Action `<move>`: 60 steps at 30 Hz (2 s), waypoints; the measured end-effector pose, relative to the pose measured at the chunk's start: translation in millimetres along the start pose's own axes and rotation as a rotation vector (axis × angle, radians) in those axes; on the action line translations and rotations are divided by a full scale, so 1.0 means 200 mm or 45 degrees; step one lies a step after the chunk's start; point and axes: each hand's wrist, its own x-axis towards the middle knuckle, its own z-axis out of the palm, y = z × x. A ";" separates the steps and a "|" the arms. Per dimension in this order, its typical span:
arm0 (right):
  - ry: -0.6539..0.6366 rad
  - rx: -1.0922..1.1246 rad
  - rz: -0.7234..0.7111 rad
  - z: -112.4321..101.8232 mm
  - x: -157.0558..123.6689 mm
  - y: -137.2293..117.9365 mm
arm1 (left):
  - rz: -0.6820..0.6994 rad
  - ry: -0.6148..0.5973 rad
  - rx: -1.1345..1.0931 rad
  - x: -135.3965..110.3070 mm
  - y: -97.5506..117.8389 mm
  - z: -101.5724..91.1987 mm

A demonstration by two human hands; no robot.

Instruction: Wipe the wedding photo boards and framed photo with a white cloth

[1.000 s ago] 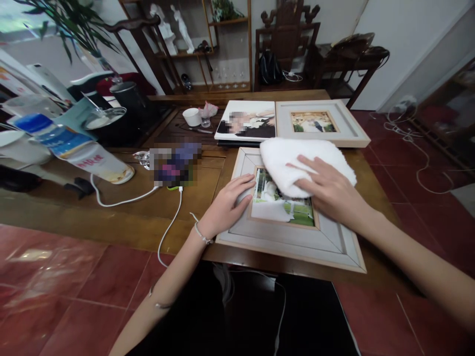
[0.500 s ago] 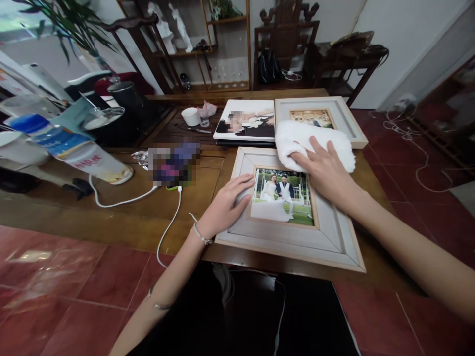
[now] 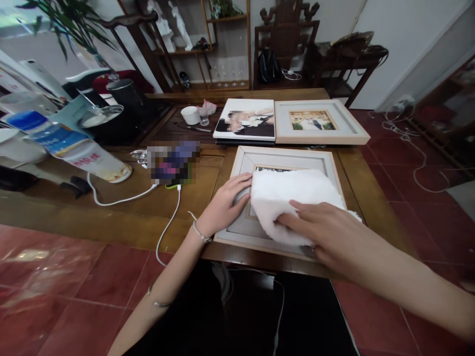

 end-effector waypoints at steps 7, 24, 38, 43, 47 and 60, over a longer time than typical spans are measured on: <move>0.181 -0.307 0.111 0.08 0.10 0.21 | -0.056 -0.018 -0.028 0.00 0.02 -0.01; 0.233 -0.464 0.221 0.09 0.19 0.46 | -0.076 -0.014 -0.038 0.00 0.02 -0.01; 0.170 -0.209 0.038 0.09 0.14 0.24 | -0.077 -0.029 -0.030 0.01 0.03 -0.01; 0.214 -0.183 0.020 0.09 0.15 0.23 | -0.091 -0.027 -0.013 0.01 0.04 -0.01; 0.206 -0.201 0.071 0.08 0.19 0.30 | -0.079 -0.029 -0.030 0.01 0.03 -0.01; -0.108 -0.103 -0.001 0.08 0.11 0.03 | -0.041 -0.031 -0.068 0.02 0.03 -0.02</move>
